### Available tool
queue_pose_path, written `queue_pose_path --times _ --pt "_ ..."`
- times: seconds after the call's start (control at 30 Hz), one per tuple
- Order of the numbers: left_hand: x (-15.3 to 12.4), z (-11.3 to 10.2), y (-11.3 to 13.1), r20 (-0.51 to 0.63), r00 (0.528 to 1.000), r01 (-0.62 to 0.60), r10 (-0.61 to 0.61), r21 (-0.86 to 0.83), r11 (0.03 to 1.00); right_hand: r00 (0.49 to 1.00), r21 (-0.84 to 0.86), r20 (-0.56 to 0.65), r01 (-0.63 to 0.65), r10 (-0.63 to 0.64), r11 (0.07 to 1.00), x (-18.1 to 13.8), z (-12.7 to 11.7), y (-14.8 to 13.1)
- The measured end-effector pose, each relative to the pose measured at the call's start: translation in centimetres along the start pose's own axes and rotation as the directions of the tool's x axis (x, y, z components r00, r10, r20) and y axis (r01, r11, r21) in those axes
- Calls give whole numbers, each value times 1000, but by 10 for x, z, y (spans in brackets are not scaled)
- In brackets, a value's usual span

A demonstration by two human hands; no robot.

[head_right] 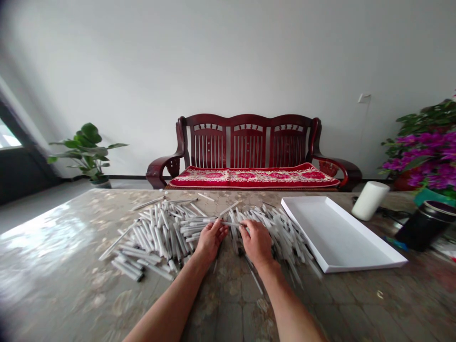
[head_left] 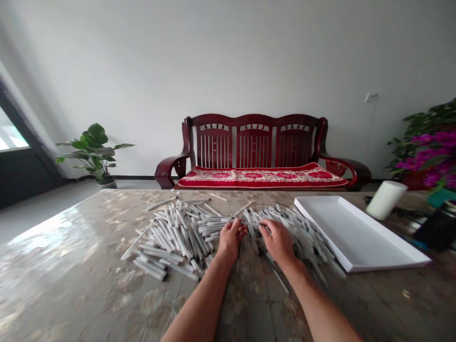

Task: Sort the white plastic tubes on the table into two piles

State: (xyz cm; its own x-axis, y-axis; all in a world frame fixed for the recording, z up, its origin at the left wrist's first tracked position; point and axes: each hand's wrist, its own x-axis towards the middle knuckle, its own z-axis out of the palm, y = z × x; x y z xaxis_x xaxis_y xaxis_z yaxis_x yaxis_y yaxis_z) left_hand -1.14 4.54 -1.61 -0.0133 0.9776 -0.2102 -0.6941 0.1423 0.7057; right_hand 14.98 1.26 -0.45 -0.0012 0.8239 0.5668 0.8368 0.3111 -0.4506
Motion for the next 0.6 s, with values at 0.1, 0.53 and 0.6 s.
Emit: queue_pose_path --times 0.1,0.53,0.6 --pt "-1 0 1 11 1000 12 -12 16 1000 1000 4 9 -6 5 1000 0 -1 -2" --pt "-9 1 9 6 1000 19 -19 -27 999 983 184 -125 -113 137 976 -1 -14 -6" --pt "-9 1 11 -57 998 -26 22 -64 998 947 189 -215 -198 237 962 0 -22 1"
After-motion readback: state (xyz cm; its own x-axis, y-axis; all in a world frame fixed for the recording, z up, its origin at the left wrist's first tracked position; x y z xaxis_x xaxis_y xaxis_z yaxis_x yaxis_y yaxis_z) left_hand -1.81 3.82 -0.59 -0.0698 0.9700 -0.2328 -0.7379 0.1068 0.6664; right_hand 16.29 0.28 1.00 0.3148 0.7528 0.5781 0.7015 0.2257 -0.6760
